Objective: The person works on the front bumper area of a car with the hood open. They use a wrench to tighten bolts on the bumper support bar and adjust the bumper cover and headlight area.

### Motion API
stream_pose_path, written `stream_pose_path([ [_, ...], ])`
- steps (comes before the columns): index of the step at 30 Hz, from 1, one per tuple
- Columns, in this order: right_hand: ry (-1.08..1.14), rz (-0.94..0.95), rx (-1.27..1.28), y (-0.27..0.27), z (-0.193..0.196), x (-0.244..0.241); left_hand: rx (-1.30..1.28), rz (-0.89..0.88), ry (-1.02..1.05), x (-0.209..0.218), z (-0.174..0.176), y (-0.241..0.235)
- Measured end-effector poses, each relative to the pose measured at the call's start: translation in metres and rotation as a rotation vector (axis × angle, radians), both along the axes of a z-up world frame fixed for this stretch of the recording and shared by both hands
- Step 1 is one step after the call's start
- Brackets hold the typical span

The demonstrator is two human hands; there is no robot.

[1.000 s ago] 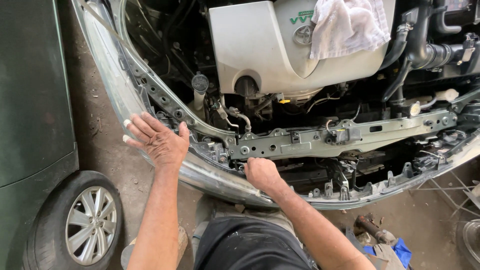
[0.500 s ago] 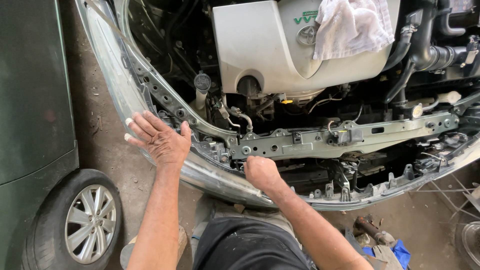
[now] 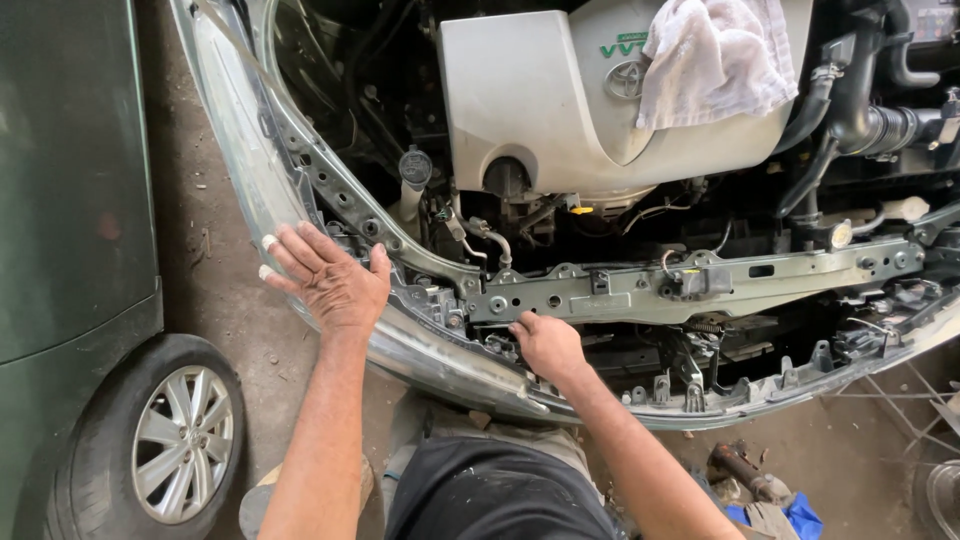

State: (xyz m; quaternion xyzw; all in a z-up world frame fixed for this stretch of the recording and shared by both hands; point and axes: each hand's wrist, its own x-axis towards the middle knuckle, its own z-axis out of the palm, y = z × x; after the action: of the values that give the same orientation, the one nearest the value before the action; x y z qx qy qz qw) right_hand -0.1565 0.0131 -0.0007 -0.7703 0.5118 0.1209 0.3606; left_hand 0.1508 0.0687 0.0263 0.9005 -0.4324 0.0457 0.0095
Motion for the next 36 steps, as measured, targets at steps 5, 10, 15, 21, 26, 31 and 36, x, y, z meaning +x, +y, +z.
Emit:
stream_pose_path([
  [5, -0.054, 0.069, -0.002, -0.007, -0.009, -0.006, -0.022, -0.006, -0.012, 0.000, -0.001, -0.005],
  [10, 0.074, 0.250, -0.009, -0.016, -0.009, 0.004, 0.004, -0.010, -0.005, 0.001, -0.004, 0.002],
  [15, -0.006, 0.415, -0.141, -0.014, -0.017, 0.001, 0.036, -0.007, -0.011, 0.002, -0.006, 0.000],
  [21, -0.050, 0.396, -0.125, -0.023, 0.001, 0.014, -0.011, -0.009, -0.015, -0.001, -0.002, -0.001],
  [26, -0.194, 0.283, 0.016, -0.033, 0.002, 0.010, -0.012, 0.004, 0.006, 0.001, 0.001, -0.002],
  [31, -0.312, -0.137, 0.254, -0.024, -0.006, 0.011, -0.042, -0.002, -0.019, -0.002, 0.000, 0.001],
  [36, -0.427, -0.285, 0.311, -0.013, 0.001, 0.013, -0.045, -0.006, 0.005, 0.000, -0.001, -0.001],
])
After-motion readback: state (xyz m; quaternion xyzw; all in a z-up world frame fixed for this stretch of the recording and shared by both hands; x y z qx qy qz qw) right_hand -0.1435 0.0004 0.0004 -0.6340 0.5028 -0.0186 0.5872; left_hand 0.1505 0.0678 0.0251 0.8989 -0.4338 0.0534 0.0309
